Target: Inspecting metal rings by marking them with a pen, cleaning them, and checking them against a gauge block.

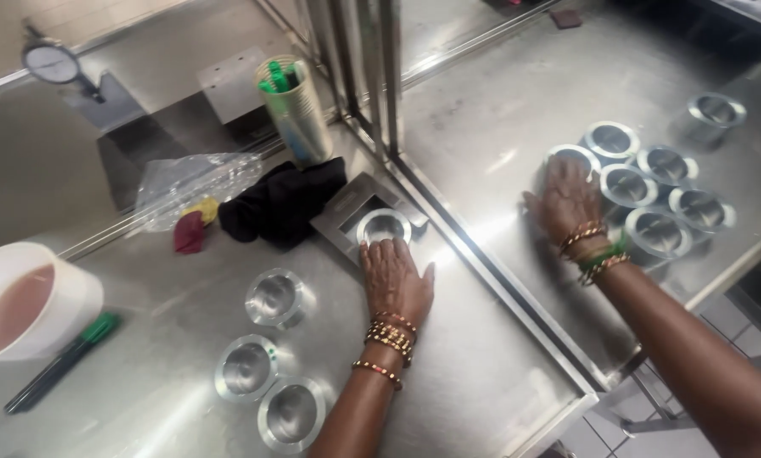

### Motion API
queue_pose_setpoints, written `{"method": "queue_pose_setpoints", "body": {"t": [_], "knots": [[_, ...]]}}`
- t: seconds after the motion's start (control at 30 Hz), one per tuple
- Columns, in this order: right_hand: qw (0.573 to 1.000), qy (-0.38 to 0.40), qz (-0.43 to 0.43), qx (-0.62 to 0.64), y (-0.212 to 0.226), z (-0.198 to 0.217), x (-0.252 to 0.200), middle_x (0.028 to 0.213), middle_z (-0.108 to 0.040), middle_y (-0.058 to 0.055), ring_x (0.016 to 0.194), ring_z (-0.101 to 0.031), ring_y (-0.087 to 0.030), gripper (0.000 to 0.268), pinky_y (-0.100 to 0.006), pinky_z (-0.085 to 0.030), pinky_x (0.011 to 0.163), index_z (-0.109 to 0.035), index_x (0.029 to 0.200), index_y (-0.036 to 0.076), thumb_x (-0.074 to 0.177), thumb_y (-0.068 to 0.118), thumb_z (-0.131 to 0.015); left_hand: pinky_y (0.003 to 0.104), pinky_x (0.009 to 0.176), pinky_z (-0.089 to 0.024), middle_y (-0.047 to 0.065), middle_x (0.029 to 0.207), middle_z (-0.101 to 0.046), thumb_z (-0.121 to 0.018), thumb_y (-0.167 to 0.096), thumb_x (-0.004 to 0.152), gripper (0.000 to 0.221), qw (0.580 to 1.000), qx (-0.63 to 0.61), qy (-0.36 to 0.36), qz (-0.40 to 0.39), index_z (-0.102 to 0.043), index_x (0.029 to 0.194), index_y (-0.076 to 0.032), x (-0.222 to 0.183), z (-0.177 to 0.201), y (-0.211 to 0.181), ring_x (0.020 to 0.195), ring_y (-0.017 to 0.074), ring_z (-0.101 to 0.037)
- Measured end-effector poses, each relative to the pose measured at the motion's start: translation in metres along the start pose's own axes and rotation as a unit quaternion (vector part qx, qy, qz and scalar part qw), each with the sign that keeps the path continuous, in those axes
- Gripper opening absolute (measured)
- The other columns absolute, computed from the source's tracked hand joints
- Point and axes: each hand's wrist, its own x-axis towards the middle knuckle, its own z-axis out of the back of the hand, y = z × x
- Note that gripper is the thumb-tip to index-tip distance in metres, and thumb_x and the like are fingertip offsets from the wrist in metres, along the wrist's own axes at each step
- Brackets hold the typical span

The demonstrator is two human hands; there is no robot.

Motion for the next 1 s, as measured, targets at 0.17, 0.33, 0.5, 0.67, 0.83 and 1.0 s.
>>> {"method": "queue_pose_setpoints", "body": {"t": [0.17, 0.33, 0.5, 0.67, 0.83, 1.0], "knots": [[0.983, 0.136, -0.112, -0.055, -0.032, 0.011, 0.008, 0.104, -0.073, -0.011, 0.096, -0.068, -0.028, 0.027, -0.048, -0.049, 0.102, -0.071, 0.109, 0.009, 0.098, 0.034, -0.07, 0.057, 0.124, -0.015, 0.017, 0.125, -0.064, -0.061, -0.034, 0.097, 0.04, 0.99, 0.007, 0.141, -0.003, -0.061, 0.122, -0.002, -0.036, 0.023, -0.025, 0.122, 0.0286, -0.057], [0.926, 0.17, 0.035, 0.336, 0.053, 0.083, -0.016, 0.093, -0.076, -0.003, 0.082, -0.07, -0.011, 0.02, -0.032, -0.057, 0.08, -0.074, 0.1, 0.014, 0.083, 0.024, -0.072, 0.062, 0.123, -0.004, 0.01, 0.123, -0.065, -0.061, -0.03, 0.093, 0.036, 0.96, -0.069, 0.269, 0.024, -0.065, 0.121, -0.009, -0.082, 0.056, -0.011, 0.123, 0.0258, -0.056], [0.917, 0.177, 0.244, 0.263, 0.135, 0.077, -0.03, 0.085, -0.075, -0.002, 0.076, -0.064, -0.013, 0.009, -0.033, -0.05, 0.082, -0.072, 0.084, 0.014, 0.089, 0.021, -0.071, 0.06, 0.122, -0.01, 0.012, 0.127, -0.064, -0.055, -0.031, 0.096, 0.033, 0.967, 0.019, 0.223, 0.12, -0.066, 0.117, -0.009, -0.096, 0.079, 0.024, 0.123, 0.0261, -0.057], [0.924, 0.203, 0.287, 0.152, 0.179, 0.021, -0.017, 0.086, -0.066, -0.003, 0.075, -0.057, -0.015, 0.011, -0.033, -0.05, 0.08, -0.067, 0.092, 0.012, 0.099, 0.018, -0.062, 0.061, 0.12, -0.014, 0.012, 0.124, -0.065, -0.05, -0.034, 0.095, 0.041, 0.951, 0.095, 0.179, 0.235, -0.065, 0.124, -0.009, -0.108, 0.093, 0.047, 0.121, 0.0247, -0.058], [0.929, 0.16, 0.256, 0.215, 0.2, -0.002, 0.004, 0.101, -0.067, -0.01, 0.09, -0.061, -0.021, 0.013, -0.035, -0.051, 0.083, -0.064, 0.101, 0.006, 0.096, 0.019, -0.064, 0.061, 0.115, -0.019, 0.018, 0.124, -0.064, -0.061, -0.054, 0.084, 0.068, 0.953, 0.135, 0.015, 0.272, -0.061, 0.133, -0.009, -0.102, 0.091, 0.047, 0.115, 0.0319, -0.059], [0.965, -0.01, 0.127, 0.229, 0.098, 0.009, 0.037, 0.127, -0.065, -0.016, 0.116, -0.06, -0.03, 0.039, -0.044, -0.047, 0.101, -0.063, 0.125, 0.005, 0.089, 0.018, -0.071, 0.059, 0.12, -0.023, 0.017, 0.127, -0.064, -0.066, -0.045, 0.086, 0.063, 0.992, 0.002, -0.066, 0.103, -0.056, 0.132, -0.003, -0.037, 0.05, 0.024, 0.125, 0.0315, -0.056]]}}
